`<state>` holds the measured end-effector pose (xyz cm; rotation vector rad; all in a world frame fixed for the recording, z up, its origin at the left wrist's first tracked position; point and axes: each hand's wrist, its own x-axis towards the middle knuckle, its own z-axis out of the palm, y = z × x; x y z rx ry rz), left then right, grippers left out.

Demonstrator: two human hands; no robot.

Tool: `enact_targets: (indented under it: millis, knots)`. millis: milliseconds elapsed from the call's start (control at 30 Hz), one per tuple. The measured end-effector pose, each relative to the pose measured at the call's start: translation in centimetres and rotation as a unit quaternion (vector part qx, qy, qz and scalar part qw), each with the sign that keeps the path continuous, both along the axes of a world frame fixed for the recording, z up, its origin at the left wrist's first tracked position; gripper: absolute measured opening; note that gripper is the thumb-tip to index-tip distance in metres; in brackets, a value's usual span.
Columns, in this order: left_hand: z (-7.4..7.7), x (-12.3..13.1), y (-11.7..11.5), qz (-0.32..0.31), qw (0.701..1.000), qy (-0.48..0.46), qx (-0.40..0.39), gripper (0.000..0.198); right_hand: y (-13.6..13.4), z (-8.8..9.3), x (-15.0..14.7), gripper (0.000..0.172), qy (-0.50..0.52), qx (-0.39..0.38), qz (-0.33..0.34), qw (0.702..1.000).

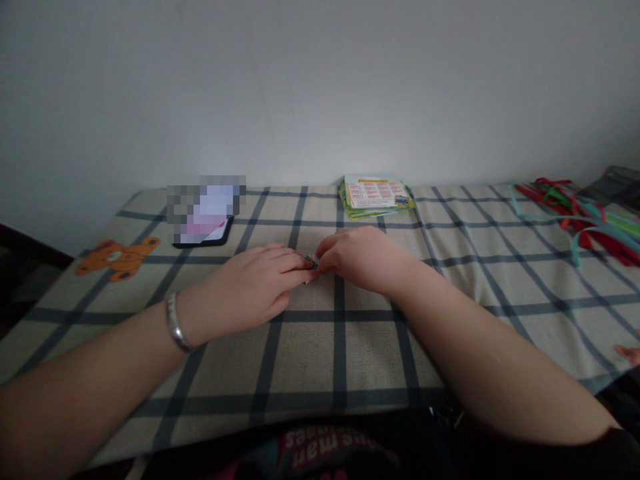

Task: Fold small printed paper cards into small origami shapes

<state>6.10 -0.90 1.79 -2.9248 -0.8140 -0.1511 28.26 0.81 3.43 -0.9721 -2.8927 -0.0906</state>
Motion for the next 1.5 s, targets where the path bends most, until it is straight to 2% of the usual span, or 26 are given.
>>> enact_targets:
  millis: [167, 333, 500, 633, 833, 967, 1100, 1267, 1500]
  knots:
    - [0.0, 0.0, 0.0, -0.003, 1.000, 0.008, 0.002, 0.033, -0.4, 0.5, -0.2, 0.025, -0.035, 0.011, -0.044, 0.998]
    - [-0.3, -0.3, 0.3, -0.004, 1.000, -0.005, -0.006, 0.036, -0.2, 0.4, 0.3, 0.025, -0.010, -0.003, -0.070, 0.998]
    - [-0.3, -0.4, 0.3, -0.013, 1.000, -0.016, -0.012, 0.035, -0.2, 0.2, 0.0, 0.022, -0.025, 0.027, -0.025, 0.999]
    - [-0.5, -0.5, 0.2, 0.002, 1.000, -0.020, -0.013, 0.035, -0.6, 0.1, -0.5, 0.021, -0.079, 0.070, -0.029, 0.994]
    - [-0.6, -0.6, 0.1, 0.004, 1.000, -0.016, -0.026, 0.039, -0.2, 0.1, 0.1, 0.025, -0.038, -0.003, -0.030, 0.999]
    - [-0.4, -0.5, 0.1, 0.001, 1.000, -0.010, -0.026, 0.036, -0.2, 0.3, -0.2, 0.019, -0.059, 0.027, 0.011, 0.998]
    - [-0.3, -0.4, 0.1, -0.004, 1.000, -0.010, -0.019, 0.033, -0.7, 0.4, -0.7, 0.016, -0.082, 0.064, -0.009, 0.995]
    - [0.1, -0.7, 0.2, -0.023, 0.999, -0.008, -0.030, 0.037, -0.6, 0.4, 0.0, 0.025, -0.065, 0.039, -0.044, 0.996]
    - [0.3, -1.3, 0.5, -0.031, 0.998, -0.005, -0.049, 0.040, -0.3, 0.3, 0.5, 0.023, -0.043, 0.031, -0.065, 0.996]
